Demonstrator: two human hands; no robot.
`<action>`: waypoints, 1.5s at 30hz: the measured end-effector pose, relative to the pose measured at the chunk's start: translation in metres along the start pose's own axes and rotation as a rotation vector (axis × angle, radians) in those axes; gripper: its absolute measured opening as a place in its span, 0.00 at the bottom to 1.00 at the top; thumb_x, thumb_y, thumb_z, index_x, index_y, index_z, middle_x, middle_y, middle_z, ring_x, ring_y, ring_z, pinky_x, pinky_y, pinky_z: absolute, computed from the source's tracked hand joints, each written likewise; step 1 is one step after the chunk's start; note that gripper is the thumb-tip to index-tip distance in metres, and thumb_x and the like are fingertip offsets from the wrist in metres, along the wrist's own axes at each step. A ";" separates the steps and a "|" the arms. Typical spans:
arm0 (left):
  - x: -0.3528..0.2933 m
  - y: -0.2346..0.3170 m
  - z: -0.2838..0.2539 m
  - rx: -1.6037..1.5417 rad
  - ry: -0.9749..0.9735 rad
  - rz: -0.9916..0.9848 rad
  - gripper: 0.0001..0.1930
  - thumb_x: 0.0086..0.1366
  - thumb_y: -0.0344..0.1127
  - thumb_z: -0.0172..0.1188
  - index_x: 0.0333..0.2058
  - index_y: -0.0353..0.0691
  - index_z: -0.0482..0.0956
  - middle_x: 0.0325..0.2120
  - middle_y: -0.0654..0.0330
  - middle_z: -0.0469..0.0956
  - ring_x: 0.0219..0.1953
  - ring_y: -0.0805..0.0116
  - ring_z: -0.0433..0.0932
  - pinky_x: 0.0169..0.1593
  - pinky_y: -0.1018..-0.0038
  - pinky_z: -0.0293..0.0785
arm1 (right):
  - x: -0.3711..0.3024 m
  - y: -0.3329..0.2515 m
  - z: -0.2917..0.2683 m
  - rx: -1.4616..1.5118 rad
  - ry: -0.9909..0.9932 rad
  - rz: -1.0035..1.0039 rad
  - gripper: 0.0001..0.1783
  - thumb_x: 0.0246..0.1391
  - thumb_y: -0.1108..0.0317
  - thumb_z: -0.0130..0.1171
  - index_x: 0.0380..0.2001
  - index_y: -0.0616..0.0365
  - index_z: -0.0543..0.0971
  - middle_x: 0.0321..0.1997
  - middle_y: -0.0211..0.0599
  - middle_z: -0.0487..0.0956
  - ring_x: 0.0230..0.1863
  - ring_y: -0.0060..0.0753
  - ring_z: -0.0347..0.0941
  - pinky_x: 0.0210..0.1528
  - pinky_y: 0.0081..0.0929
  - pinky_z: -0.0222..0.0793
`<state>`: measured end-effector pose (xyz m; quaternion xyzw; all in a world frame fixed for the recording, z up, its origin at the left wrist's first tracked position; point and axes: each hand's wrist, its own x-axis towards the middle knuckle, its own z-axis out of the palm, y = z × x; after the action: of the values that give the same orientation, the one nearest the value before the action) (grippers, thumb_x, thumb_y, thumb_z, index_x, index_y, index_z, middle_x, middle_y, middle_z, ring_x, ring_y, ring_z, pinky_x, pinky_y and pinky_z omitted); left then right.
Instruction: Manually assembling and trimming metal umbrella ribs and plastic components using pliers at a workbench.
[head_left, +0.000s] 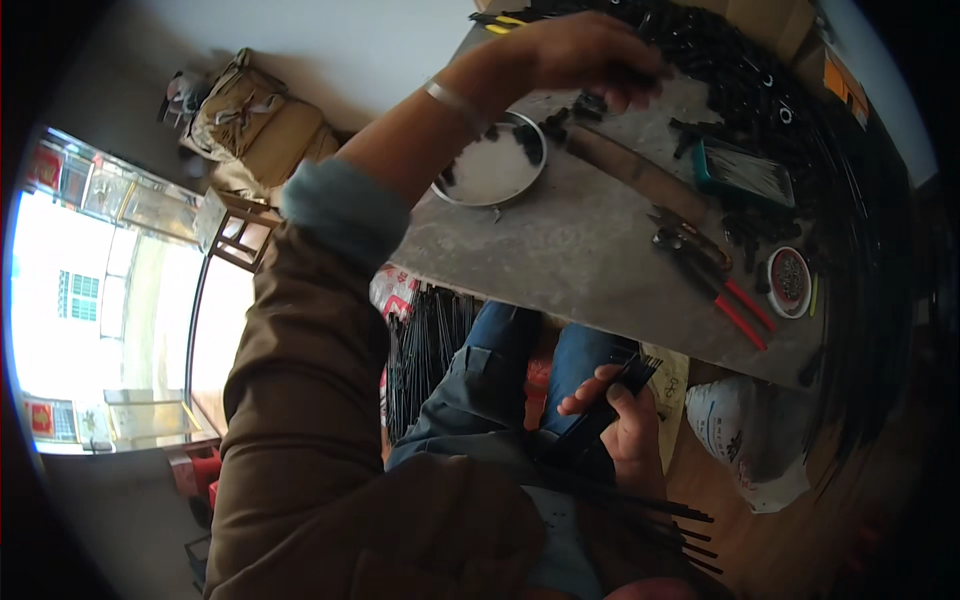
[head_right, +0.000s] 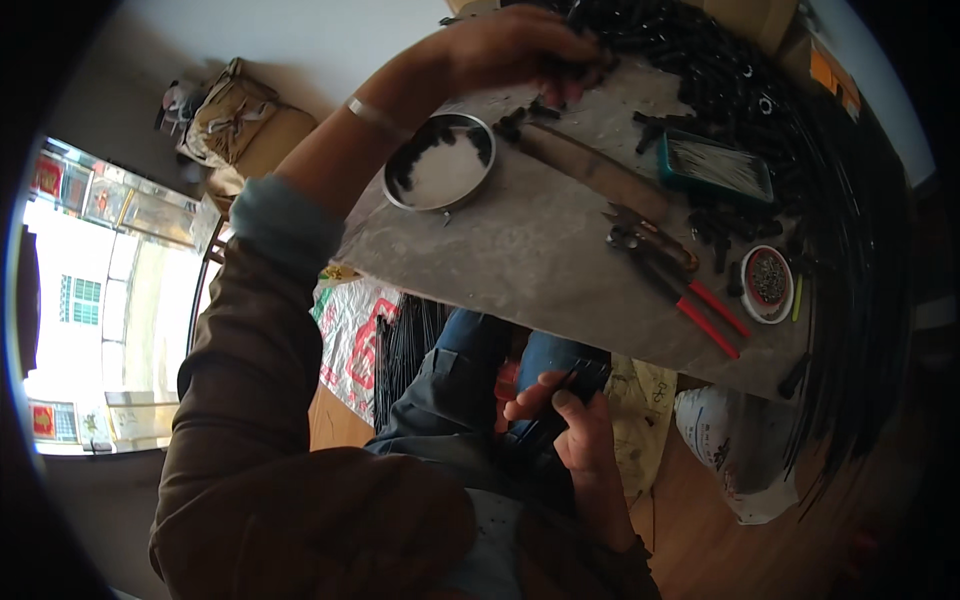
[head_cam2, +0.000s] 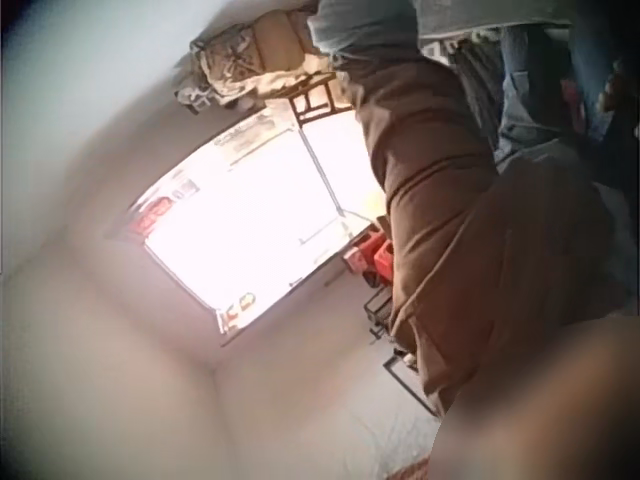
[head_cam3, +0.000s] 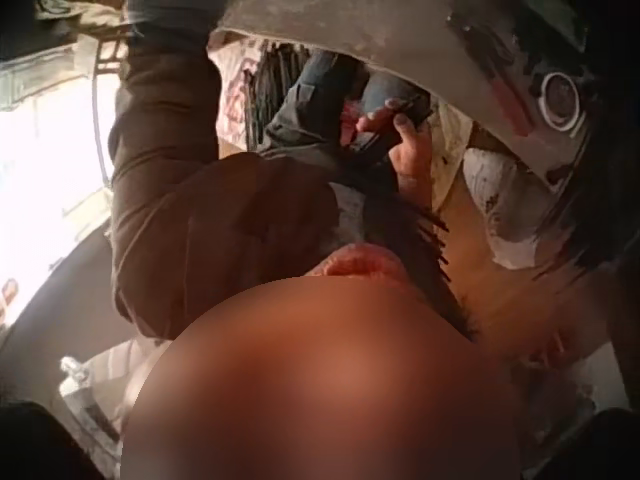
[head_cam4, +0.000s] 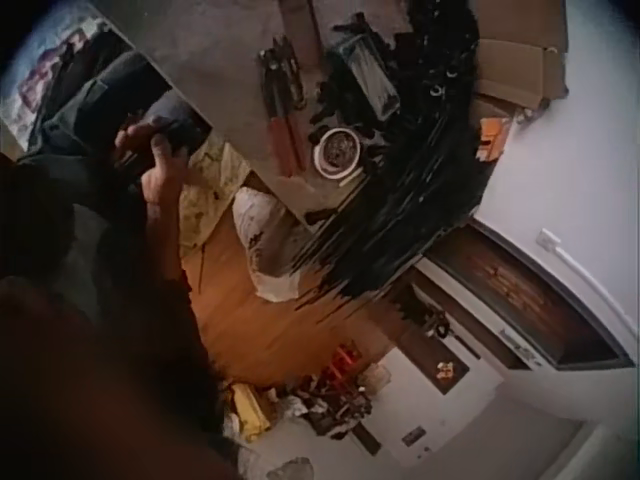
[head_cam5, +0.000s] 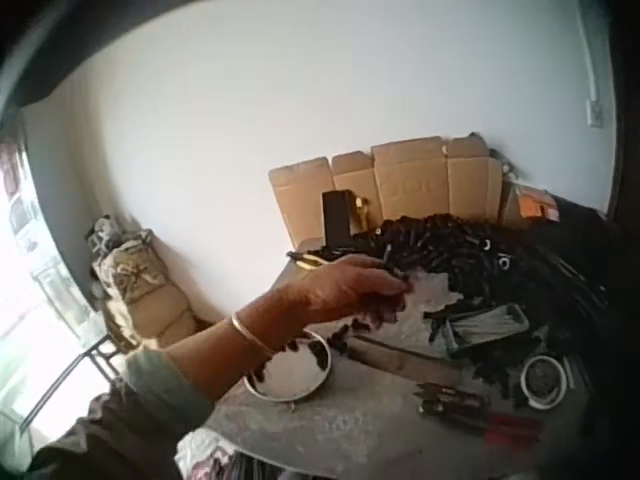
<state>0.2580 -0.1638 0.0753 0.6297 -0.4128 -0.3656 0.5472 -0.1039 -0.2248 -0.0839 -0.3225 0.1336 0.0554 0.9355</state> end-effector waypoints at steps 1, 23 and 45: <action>-0.025 -0.002 0.009 0.021 -0.032 0.010 0.19 0.65 0.40 0.53 0.44 0.26 0.74 0.29 0.54 0.79 0.30 0.69 0.79 0.32 0.76 0.77 | 0.001 0.003 0.000 0.031 -0.034 0.000 0.13 0.58 0.74 0.46 0.46 0.64 0.71 0.36 0.48 0.79 0.38 0.47 0.79 0.44 0.44 0.77; -0.232 -0.106 0.204 -1.162 0.508 0.053 0.10 0.66 0.31 0.52 0.45 0.37 0.71 0.38 0.55 0.75 0.41 0.62 0.76 0.44 0.68 0.76 | -0.015 0.056 0.084 -0.367 0.061 -0.201 0.12 0.63 0.63 0.49 0.38 0.61 0.70 0.26 0.34 0.75 0.24 0.27 0.75 0.28 0.25 0.74; -0.195 -0.099 0.191 -0.970 0.214 -0.019 0.08 0.65 0.32 0.56 0.43 0.38 0.75 0.33 0.58 0.77 0.36 0.68 0.78 0.39 0.71 0.77 | -0.028 0.042 0.068 -0.337 0.084 -0.194 0.13 0.63 0.60 0.49 0.40 0.61 0.70 0.27 0.35 0.74 0.27 0.28 0.75 0.28 0.25 0.74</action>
<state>0.0192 -0.0523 -0.0468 0.3402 -0.1310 -0.4539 0.8131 -0.1243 -0.1504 -0.0489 -0.4880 0.1298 -0.0271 0.8627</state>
